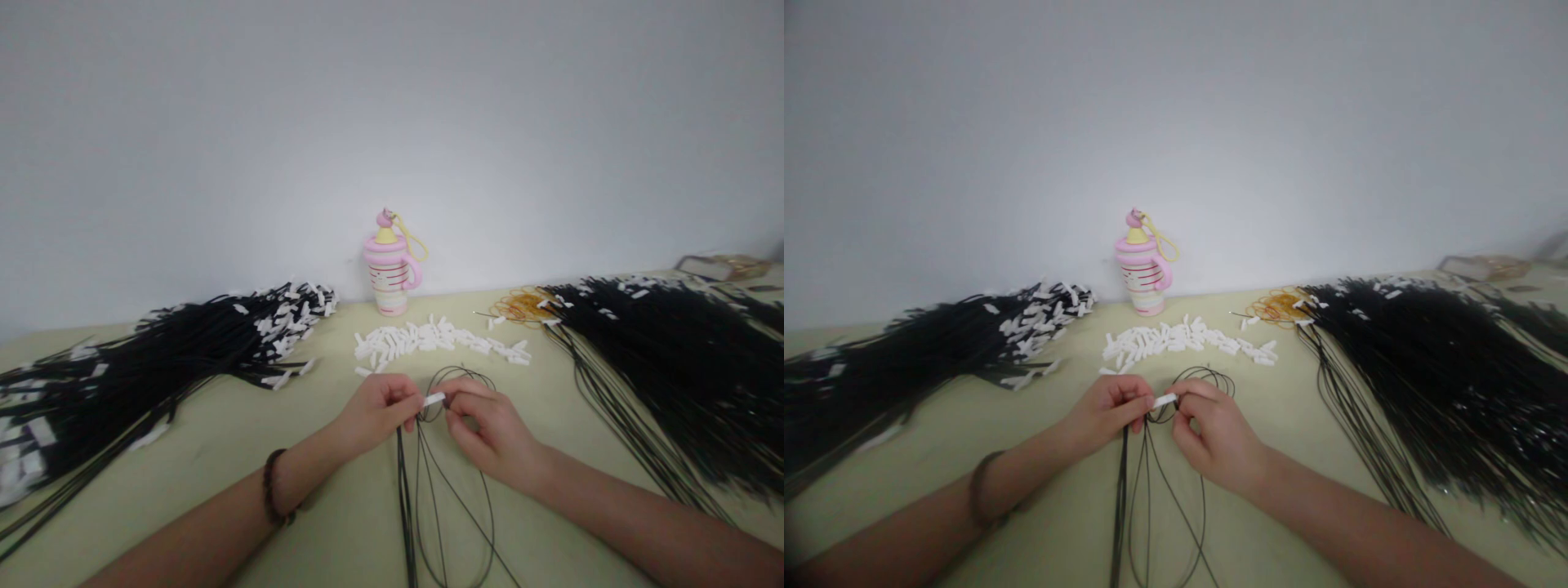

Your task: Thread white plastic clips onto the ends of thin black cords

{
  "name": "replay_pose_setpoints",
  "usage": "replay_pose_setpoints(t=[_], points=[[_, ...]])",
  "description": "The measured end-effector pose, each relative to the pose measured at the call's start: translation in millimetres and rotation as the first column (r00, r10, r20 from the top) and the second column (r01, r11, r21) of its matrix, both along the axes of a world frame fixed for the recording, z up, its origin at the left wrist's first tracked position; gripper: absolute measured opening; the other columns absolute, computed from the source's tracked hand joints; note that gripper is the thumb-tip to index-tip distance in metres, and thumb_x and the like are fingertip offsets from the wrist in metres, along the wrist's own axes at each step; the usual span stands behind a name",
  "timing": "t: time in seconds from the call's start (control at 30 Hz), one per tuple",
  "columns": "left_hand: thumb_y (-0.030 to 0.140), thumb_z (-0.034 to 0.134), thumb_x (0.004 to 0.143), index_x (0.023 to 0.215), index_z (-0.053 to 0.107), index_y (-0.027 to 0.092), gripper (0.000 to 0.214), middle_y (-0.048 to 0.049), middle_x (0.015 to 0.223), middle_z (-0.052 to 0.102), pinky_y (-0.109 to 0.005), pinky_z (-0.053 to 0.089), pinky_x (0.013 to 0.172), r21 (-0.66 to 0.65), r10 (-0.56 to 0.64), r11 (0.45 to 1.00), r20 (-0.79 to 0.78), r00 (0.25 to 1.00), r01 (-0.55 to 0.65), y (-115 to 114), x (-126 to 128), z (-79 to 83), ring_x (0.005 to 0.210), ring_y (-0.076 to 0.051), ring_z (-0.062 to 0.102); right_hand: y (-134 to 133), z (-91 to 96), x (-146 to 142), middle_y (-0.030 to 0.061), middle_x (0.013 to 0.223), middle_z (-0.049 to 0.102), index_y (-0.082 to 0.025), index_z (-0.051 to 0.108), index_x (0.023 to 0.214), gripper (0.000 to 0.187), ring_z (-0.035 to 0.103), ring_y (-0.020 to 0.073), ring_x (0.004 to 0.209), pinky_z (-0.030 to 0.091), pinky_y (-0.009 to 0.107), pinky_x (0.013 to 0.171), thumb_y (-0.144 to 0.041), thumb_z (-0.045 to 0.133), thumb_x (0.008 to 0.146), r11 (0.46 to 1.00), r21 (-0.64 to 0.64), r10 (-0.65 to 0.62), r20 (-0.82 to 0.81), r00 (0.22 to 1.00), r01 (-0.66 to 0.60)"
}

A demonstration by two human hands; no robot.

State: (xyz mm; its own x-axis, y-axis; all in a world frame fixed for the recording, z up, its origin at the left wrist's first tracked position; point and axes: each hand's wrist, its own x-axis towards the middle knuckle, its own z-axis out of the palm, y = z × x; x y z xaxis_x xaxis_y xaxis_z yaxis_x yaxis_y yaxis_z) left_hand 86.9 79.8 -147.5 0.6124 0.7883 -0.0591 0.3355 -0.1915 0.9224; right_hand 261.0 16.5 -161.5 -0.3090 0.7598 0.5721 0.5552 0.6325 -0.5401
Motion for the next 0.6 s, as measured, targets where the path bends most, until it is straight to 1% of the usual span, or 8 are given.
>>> replay_pose_setpoints(t=[0.13,0.23,0.33,0.37,0.43,0.5,0.6], points=[[0.032,0.050,0.073,0.063,0.052,0.013,0.021,0.0048,0.045,0.047,-0.016,0.020,0.039,-0.004,-0.001,1.000,-0.006,1.000,0.001,0,1,0.8,0.039,-0.003,0.031,1,-1.4,0,0.0034,0.090,0.052,-0.013,0.046,0.068,0.009,0.048,0.0083,0.081,0.040,0.021,0.071,-0.007,0.043,0.073,0.999,-0.037,0.016,0.012,1.000,-0.015],[0.032,0.051,0.073,0.062,0.053,0.012,0.022,0.0043,0.045,0.048,-0.017,0.022,0.042,0.008,0.036,0.999,0.012,0.999,-0.036,1,1,0.8,0.041,-0.004,0.034,0,-2.8,-1,0.0054,0.098,0.049,-0.013,0.049,0.070,0.008,0.047,0.0094,0.088,0.039,0.023,0.079,-0.010,0.043,0.075,1.000,-0.013,0.009,0.030,1.000,-0.009],[0.033,0.052,0.073,0.062,0.054,0.012,0.024,0.0032,0.047,0.048,-0.018,0.027,0.047,0.000,0.101,0.995,0.100,0.990,-0.101,5,-1,0.2,0.045,-0.005,0.037,0,-2.1,-1,0.0076,0.110,0.041,-0.013,0.057,0.074,0.010,0.042,0.0124,0.096,0.037,0.026,0.082,-0.015,0.047,0.075,0.996,0.036,-0.081,-0.005,0.997,0.081],[0.033,0.052,0.073,0.061,0.054,0.012,0.024,0.0031,0.047,0.048,-0.018,0.027,0.048,-0.022,0.125,0.992,0.146,0.981,-0.123,8,-2,0.6,0.046,-0.005,0.038,0,-1.4,-1,0.0076,0.109,0.039,-0.014,0.060,0.074,0.011,0.041,0.0132,0.096,0.037,0.026,0.080,-0.016,0.049,0.074,0.991,0.050,-0.120,-0.031,0.992,0.121],[0.033,0.052,0.073,0.061,0.053,0.012,0.024,0.0032,0.049,0.046,-0.018,0.028,0.049,-0.091,0.176,0.983,0.249,0.952,-0.158,14,-6,3.6,0.047,-0.005,0.037,1,0.4,1,0.0072,0.101,0.040,-0.017,0.064,0.073,0.010,0.040,0.0140,0.093,0.037,0.027,0.077,-0.019,0.054,0.072,0.977,0.073,-0.193,-0.102,0.976,0.200],[0.031,0.052,0.072,0.060,0.052,0.012,0.023,0.0032,0.050,0.044,-0.018,0.029,0.049,-0.164,0.222,0.971,0.347,0.911,-0.174,22,-11,10.4,0.048,-0.005,0.037,5,1.6,4,0.0062,0.092,0.040,-0.019,0.066,0.071,0.010,0.040,0.0138,0.089,0.036,0.028,0.075,-0.022,0.057,0.070,0.958,0.087,-0.255,-0.191,0.948,0.275],[0.027,0.053,0.071,0.054,0.047,0.013,0.023,0.0036,0.048,0.040,-0.018,0.033,0.052,-0.240,0.266,0.956,0.464,0.845,-0.169,30,-18,26.6,0.051,-0.006,0.040,12,1.2,9,0.0059,0.097,0.040,-0.021,0.068,0.070,0.009,0.039,0.0137,0.091,0.035,0.029,0.078,-0.026,0.061,0.068,0.937,0.039,-0.316,-0.329,0.890,0.347]])
